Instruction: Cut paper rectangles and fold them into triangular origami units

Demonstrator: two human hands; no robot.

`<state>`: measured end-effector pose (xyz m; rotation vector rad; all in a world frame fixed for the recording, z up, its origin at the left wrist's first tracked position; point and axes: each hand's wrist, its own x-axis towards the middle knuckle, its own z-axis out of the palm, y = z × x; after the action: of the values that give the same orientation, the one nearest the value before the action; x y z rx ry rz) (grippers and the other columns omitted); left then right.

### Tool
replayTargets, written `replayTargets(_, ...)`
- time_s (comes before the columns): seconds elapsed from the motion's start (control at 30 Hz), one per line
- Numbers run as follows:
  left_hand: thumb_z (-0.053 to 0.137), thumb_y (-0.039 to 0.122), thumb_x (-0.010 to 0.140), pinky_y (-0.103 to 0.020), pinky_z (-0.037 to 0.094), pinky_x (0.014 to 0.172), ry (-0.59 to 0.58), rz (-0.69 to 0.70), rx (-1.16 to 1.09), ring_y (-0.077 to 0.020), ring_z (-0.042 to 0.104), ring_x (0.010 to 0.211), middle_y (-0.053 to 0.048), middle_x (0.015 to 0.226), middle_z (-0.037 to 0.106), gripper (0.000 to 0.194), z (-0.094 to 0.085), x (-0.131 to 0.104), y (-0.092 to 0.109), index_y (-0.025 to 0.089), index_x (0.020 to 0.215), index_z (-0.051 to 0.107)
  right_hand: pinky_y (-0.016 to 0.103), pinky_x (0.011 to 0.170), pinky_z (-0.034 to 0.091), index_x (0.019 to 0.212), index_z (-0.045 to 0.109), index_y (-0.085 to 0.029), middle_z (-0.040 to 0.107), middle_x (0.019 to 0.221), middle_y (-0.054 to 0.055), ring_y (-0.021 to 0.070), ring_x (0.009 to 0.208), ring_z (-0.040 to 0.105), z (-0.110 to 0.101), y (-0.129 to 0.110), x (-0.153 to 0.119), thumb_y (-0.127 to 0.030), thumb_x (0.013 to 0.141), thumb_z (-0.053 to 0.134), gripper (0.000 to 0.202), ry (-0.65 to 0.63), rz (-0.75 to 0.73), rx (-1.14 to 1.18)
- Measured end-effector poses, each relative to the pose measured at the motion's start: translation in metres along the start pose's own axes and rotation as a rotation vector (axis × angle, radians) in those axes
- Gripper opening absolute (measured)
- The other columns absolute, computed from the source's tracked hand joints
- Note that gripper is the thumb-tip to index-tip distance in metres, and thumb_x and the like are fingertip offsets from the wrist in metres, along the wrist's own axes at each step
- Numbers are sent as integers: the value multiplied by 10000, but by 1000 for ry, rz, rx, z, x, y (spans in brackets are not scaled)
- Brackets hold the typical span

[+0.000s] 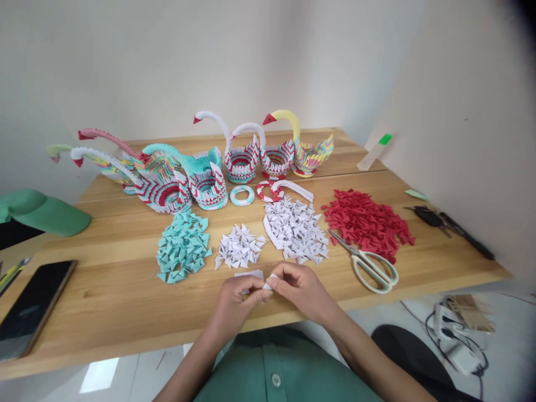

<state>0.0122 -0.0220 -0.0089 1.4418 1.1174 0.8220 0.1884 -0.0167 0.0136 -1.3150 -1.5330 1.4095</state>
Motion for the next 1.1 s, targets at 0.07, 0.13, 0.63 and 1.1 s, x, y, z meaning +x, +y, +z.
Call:
replayTargets(0.07, 625, 296, 800, -233, 388, 586, 4, -5, 7, -130, 512, 576, -5, 581, 602, 239, 1, 1, 2, 153, 609, 635, 228, 543, 319, 674, 592, -162, 533, 617, -24, 106, 582, 420, 0, -1, 0, -315, 824, 596, 213, 9, -6, -26)
replayTargets(0.13, 610, 283, 803, -228, 371, 572, 20, 20, 30, -118, 484, 555, 6, 556, 567, 259, 3, 2, 5, 153, 579, 594, 230, 548, 323, 662, 590, -162, 539, 616, -21, 109, 588, 428, 0, -1, -1, -306, 815, 607, 212, 19, -11, -41)
replayTargets(0.63, 642, 293, 813, -224, 408, 590, -7, 58, -117, -132, 541, 593, -18, 602, 628, 232, 3, 0, -4, 150, 631, 658, 232, 536, 301, 638, 563, -161, 490, 597, -29, 99, 568, 393, -4, 1, -2, -391, 873, 580, 329, 10, -56, 61)
replayTargets(1.1, 612, 264, 858, -242, 405, 581, 131, 251, 212, -136, 546, 579, -7, 604, 619, 216, 4, -2, -1, 173, 663, 604, 241, 544, 299, 586, 489, -175, 429, 577, -37, 106, 571, 379, -2, -1, -4, -402, 863, 566, 366, 80, -61, -13)
